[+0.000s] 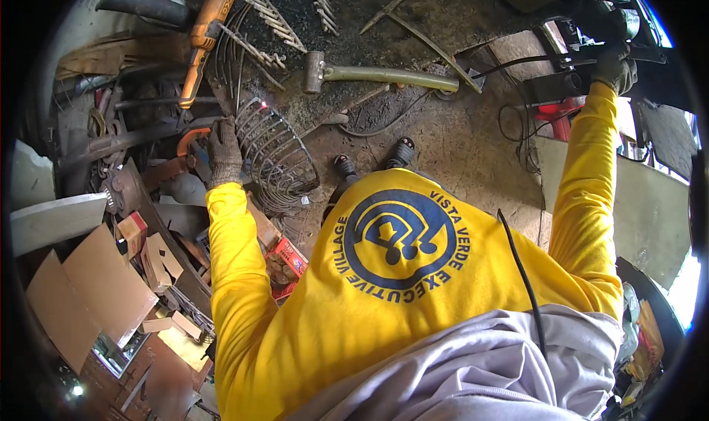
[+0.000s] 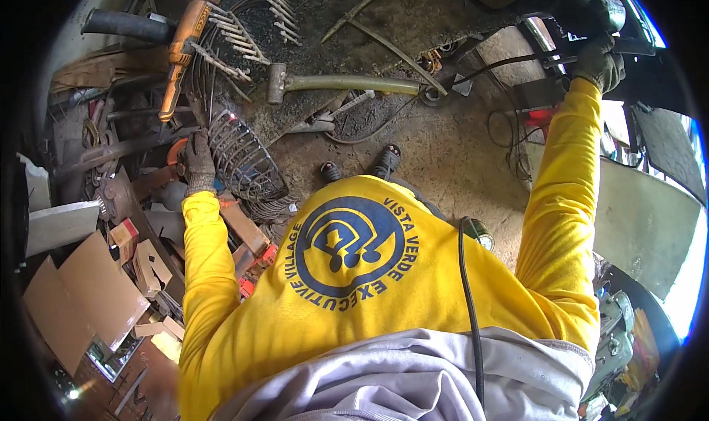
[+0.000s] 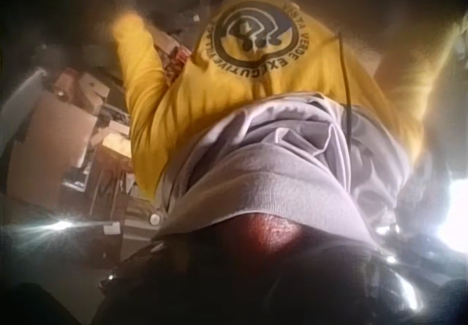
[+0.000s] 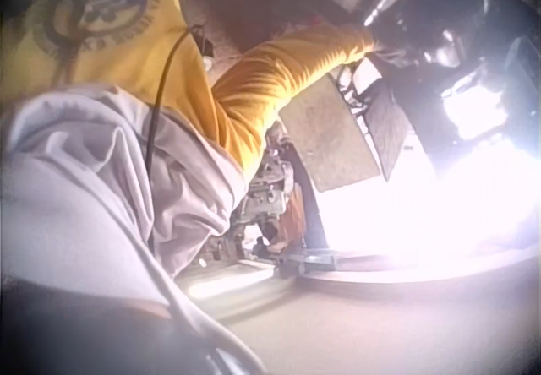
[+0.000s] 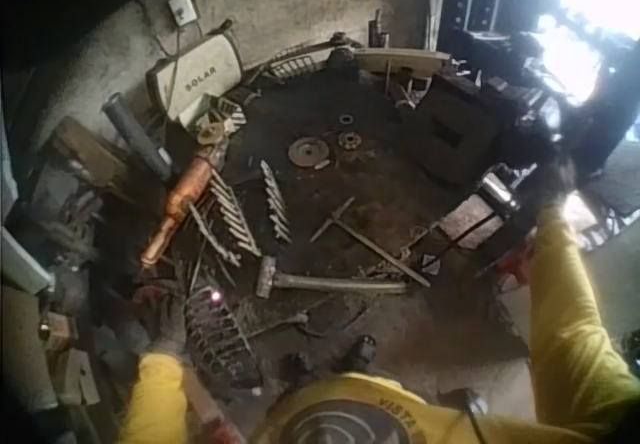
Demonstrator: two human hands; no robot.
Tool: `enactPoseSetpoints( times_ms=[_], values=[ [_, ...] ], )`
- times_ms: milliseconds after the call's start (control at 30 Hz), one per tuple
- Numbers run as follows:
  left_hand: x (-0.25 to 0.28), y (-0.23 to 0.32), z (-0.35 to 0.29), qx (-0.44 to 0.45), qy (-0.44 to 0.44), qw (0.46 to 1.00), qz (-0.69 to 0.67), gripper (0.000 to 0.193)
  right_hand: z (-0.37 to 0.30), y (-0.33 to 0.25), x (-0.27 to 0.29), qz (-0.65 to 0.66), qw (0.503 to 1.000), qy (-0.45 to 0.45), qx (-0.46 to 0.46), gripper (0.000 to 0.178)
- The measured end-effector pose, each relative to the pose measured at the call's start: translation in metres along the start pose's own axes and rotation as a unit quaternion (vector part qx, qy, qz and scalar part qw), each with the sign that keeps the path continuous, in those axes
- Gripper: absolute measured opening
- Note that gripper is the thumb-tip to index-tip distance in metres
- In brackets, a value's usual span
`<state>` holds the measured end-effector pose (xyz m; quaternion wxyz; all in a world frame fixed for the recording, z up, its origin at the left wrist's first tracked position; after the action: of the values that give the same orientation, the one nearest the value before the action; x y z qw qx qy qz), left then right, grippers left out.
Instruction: The person uses a hammer to shape a curved metal wire frame on a workshop table and then welds parts of the frame together using a welding torch.
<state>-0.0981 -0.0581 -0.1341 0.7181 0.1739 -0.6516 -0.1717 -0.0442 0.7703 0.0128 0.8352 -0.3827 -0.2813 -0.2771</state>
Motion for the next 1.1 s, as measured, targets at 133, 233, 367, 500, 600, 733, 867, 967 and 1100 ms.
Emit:
enactPoseSetpoints(
  times_ms=[133,233,367,500,600,733,867,967,1100],
  values=[
    [0.011,0.036,0.003,0.079,-0.027,0.994,-0.075,0.051,-0.011,-0.012,0.009,0.041,0.995,0.036,0.078,0.045],
    [0.018,0.041,-0.007,0.127,-0.032,0.991,0.002,0.039,-0.055,-0.04,0.028,0.151,0.956,0.118,0.222,0.037],
    [0.024,0.072,-0.003,0.044,0.008,0.996,-0.078,0.049,-0.167,-0.112,0.035,0.241,0.892,-0.112,0.365,0.028],
    [0.017,0.037,-0.003,0.075,-0.013,0.994,-0.074,0.046,-0.258,-0.183,0.019,0.201,0.811,-0.392,0.384,0.04],
    [0.007,0.026,-0.001,0.075,0.005,0.989,-0.126,0.049,-0.281,-0.206,0.014,0.033,0.767,-0.527,0.365,0.046],
    [0.014,0.047,0.001,0.093,-0.028,0.974,-0.203,0.055,-0.288,-0.215,0.005,-0.031,0.777,-0.493,0.389,0.043],
    [0.001,0.032,0.0,0.072,0.01,0.978,-0.197,0.056,-0.29,-0.217,0.004,-0.083,0.803,-0.415,0.419,0.036],
    [-0.01,0.024,0.0,0.054,0.002,0.979,-0.198,0.053,-0.279,-0.214,0.019,-0.071,0.844,-0.361,0.391,0.034],
    [0.023,0.04,-0.002,0.051,-0.067,0.993,-0.077,0.048,-0.32,-0.26,0.123,0.133,0.876,-0.331,0.324,0.032]
  ],
)
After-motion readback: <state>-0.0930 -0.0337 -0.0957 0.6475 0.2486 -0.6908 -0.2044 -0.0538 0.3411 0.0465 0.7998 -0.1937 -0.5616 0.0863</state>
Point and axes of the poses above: each hand's wrist, its own z-axis towards the middle knuckle, its own x-axis out of the back of the hand, y = z × x, the point moved 4 cm from there along z, towards the middle knuckle, and after that the axes turned 2 degrees about y, right-handed, at the moved point
